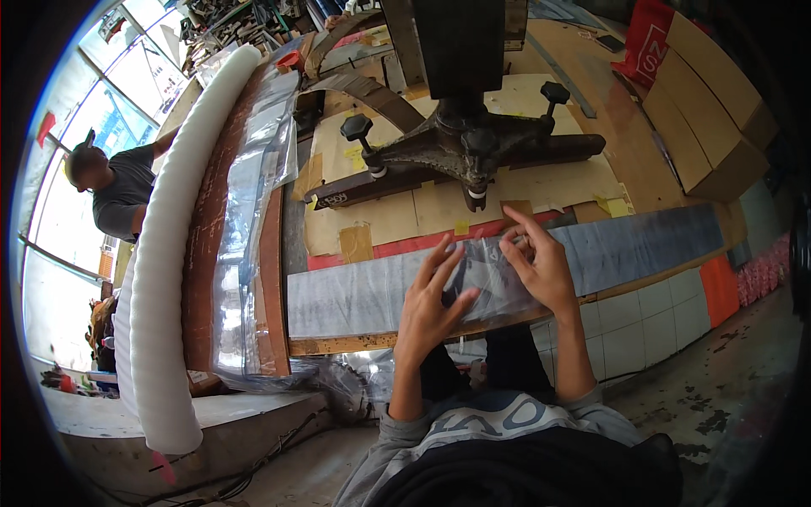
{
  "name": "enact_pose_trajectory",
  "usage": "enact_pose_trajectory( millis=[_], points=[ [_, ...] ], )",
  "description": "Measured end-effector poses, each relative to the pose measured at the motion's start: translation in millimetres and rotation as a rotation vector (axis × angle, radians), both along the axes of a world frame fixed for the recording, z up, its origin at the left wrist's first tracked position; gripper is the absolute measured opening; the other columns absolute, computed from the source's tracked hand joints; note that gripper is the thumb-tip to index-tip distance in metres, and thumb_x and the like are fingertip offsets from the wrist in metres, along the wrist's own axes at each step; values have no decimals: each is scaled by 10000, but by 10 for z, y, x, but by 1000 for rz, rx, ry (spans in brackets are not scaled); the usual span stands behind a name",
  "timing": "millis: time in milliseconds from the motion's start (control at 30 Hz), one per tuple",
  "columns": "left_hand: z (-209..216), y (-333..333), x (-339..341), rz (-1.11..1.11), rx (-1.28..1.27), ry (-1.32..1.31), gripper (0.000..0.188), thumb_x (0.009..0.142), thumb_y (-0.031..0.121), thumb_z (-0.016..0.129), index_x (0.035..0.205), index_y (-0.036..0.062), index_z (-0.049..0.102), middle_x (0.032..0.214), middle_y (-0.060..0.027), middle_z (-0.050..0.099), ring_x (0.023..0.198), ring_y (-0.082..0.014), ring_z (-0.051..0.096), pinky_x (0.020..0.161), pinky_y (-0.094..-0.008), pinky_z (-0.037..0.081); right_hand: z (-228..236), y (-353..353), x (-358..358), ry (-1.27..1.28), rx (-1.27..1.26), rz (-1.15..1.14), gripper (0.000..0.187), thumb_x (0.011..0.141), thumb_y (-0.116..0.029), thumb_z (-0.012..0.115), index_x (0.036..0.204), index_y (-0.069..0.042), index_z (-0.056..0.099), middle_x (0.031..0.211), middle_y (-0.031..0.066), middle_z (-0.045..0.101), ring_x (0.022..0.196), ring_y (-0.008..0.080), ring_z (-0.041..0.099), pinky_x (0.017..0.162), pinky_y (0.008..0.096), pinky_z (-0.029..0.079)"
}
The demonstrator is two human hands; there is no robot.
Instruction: The person peels a clear film from a long grey plastic strip by hand, smoothing it down and aligning it on a workbench.
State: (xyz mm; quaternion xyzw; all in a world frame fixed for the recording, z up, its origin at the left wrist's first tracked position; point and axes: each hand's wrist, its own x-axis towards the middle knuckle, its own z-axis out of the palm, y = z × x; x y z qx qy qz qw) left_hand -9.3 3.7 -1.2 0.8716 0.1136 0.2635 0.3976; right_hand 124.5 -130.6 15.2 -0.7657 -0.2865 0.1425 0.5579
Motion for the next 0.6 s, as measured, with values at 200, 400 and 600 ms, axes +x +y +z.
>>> enact_pose_trajectory(
  millis=[200, 400, 600],
  points=[
    [60, -106, -159, -144, 247, 46, 629, 701, 384, 751, 1234, 95, 583, 1277, -82, 539, 1005, -256, 557, 866, -378, 455, -150, -99, -144, -388, 193, -77, 174, 842, -65, 631, 1007, -29, 670, 899, 58, 596, 682, 119, 562, 639, 240, 459],
    [62, -123, -106, -131, 258, 43, 620, 659, 334, 785, 1207, 110, 602, 1204, -45, 570, 936, -237, 556, 832, -374, 462, -153, -75, -76, -318, 149, -115, 113, 866, -47, 593, 939, -20, 675, 824, 54, 604, 666, 123, 552, 616, 246, 447],
    [58, -123, -103, -123, 283, 48, 620, 652, 317, 792, 1208, 117, 601, 1197, -41, 572, 941, -236, 554, 832, -369, 464, -151, -65, -87, -335, 132, -124, 113, 862, -33, 590, 936, -25, 674, 826, 56, 605, 643, 123, 550, 593, 244, 445]
  ],
)
